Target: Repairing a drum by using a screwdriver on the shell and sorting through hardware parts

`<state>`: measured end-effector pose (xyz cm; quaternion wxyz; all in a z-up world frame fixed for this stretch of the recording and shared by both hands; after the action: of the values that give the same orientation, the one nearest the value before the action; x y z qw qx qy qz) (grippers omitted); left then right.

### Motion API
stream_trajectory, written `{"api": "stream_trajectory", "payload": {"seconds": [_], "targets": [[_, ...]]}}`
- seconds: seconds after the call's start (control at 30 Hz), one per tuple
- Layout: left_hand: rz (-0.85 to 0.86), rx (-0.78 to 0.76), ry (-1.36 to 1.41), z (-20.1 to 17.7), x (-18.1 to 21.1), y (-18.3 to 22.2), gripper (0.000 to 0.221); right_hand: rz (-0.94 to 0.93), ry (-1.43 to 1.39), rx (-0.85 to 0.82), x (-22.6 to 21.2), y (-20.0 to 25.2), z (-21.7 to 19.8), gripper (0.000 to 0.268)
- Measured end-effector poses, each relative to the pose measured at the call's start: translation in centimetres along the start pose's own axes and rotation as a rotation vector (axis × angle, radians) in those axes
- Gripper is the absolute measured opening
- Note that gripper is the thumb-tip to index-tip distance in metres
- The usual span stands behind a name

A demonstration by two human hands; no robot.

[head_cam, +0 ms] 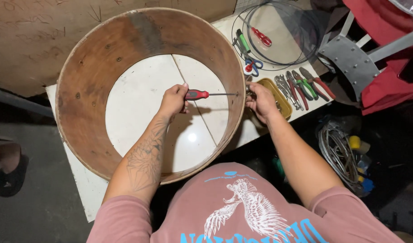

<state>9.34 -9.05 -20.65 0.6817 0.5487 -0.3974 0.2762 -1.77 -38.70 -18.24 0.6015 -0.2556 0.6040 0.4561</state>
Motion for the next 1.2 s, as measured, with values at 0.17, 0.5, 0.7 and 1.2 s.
{"api": "stream_trajectory", "payload": {"seconds": [0.17,0.5,0.7,1.2], "targets": [[-0.081,-0.078,-0.013,0.3,0.0,0.2,0.035,-0.043,-0.180,0.052,-1.9,4.6,1.0,0.029],[-0.126,-0.083,-0.021,0.1,-1.0,0.2,0.041,-0.282,0.589,0.008,2.8,-1.7,-1.6,0.046],[0.013,0.027,-0.062,0.0,-0.3,-0.7,0.032,-0.038,0.105,0.050,-1.2,-0.6,0.9,0.038],[-0.186,-0.075,-0.037,-0.1,-2.9,-1.2,0.038,-0.040,0.268,0.031,1.0,1.5,0.1,0.048]]}}
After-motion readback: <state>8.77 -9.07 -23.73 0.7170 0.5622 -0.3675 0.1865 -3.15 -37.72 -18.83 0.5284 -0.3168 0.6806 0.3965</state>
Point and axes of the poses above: each hand's wrist, its own y-axis away from the middle knuckle, its own z-axis out of the palm, x = y × z, the point moved 3 cm from there along -y, towards the middle knuckle, and after that the axes turned 7 degrees about -z, right-handed, at the moved point
